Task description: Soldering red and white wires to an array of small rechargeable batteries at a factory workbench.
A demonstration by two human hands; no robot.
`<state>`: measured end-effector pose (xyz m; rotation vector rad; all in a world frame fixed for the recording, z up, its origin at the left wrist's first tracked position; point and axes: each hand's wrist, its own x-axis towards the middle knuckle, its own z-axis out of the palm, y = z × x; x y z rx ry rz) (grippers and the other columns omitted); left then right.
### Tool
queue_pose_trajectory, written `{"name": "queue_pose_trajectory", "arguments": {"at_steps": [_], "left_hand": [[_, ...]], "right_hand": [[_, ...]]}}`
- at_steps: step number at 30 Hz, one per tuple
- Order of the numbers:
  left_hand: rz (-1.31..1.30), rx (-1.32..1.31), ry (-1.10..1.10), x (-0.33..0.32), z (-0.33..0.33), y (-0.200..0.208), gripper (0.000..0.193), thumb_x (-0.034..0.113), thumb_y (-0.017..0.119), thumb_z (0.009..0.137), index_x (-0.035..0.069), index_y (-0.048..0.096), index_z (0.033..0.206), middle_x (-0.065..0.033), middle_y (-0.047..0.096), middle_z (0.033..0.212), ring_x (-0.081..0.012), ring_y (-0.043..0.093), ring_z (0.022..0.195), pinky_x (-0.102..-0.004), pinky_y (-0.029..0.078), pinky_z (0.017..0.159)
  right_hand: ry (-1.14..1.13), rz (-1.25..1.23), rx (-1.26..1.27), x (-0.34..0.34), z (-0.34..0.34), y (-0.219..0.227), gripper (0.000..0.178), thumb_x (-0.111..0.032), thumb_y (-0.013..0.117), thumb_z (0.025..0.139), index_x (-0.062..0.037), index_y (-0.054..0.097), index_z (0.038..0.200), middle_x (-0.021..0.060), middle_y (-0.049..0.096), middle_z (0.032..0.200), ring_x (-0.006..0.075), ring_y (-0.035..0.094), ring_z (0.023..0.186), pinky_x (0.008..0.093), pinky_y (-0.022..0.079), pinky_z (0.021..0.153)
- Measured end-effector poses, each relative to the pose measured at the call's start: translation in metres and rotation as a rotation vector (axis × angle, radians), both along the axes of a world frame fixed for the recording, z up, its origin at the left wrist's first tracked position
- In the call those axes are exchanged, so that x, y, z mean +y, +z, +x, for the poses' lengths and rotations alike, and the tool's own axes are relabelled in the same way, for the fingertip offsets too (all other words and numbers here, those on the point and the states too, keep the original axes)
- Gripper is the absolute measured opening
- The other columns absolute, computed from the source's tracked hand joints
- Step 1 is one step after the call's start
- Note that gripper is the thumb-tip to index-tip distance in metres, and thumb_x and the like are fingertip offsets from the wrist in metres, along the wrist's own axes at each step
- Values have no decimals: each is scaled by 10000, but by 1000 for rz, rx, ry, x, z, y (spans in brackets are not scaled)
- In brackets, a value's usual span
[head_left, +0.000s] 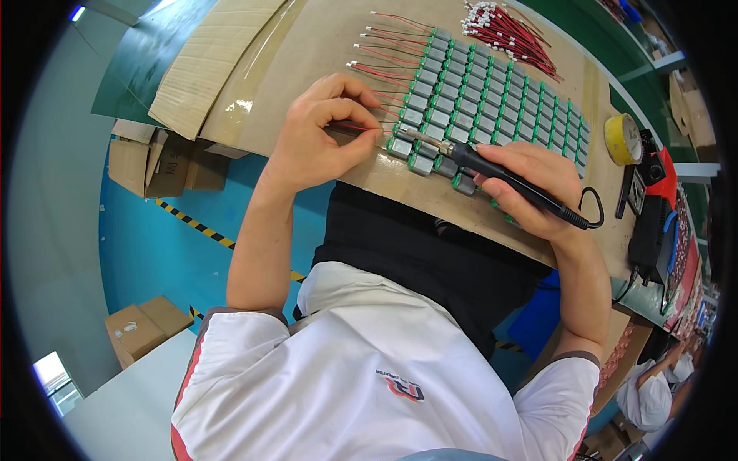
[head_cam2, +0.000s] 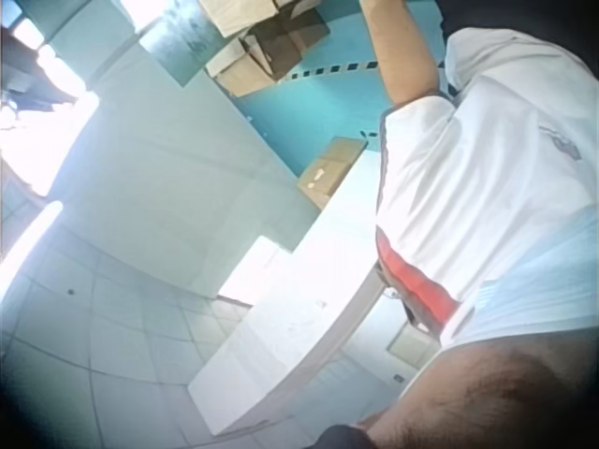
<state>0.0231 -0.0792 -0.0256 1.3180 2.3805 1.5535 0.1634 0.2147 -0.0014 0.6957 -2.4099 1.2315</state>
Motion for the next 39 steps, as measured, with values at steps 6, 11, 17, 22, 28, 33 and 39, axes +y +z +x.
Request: {"name": "queue_pose_trajectory", "arguments": {"at_steps": [6,11,17,22,28,33,39], "left_hand": [[19,-24,15,3,2,1,73,-39,774,781,-8,752,843,-74,688,1069,-167,682,949,-283,568,800],[43,16,20,3,0,0,69,-17,782,763,9,750,817,-64,686,1011,-197,681,939,-313,566,794],[29,-53,37,3,3,2,70,-18,784,766,4,750,823,-66,689,1015,-195,683,936,-312,571,796],[27,-48,35,4,4,4,70,-22,784,769,2,751,826,-66,690,1016,-192,685,931,-309,574,788],[28,-41,39,2,4,3,73,-25,786,771,2,754,831,-66,692,1013,-184,684,920,-304,575,781],[33,-71,37,3,2,4,97,-40,785,778,0,758,863,-72,689,1029,-186,700,928,-291,587,780],[70,-16,9,5,1,9,194,-46,792,787,-5,762,974,-100,699,1069,-193,706,957,-300,583,806]], "right_hand": [[-6,4,3,1,1,1,367,-77,843,864,6,764,1212,154,767,940,266,742,787,328,577,674],[-5,10,12,0,-1,1,370,-84,837,876,4,758,1227,152,767,954,270,742,808,338,579,696],[-1,21,20,1,-2,1,384,-103,832,891,-7,750,1254,141,768,960,269,733,804,340,575,701],[40,76,-28,4,2,8,410,-24,757,922,47,693,1320,147,798,977,262,778,904,351,599,806],[-3,-28,47,3,-1,5,367,-67,797,919,17,738,1271,126,791,950,241,741,811,329,576,716],[-112,-88,95,13,-3,10,335,-17,745,945,51,721,1273,128,792,932,222,760,842,321,583,754],[-277,-185,209,31,-2,15,314,5,710,982,49,710,1293,167,783,1029,215,774,871,309,596,782]]}}
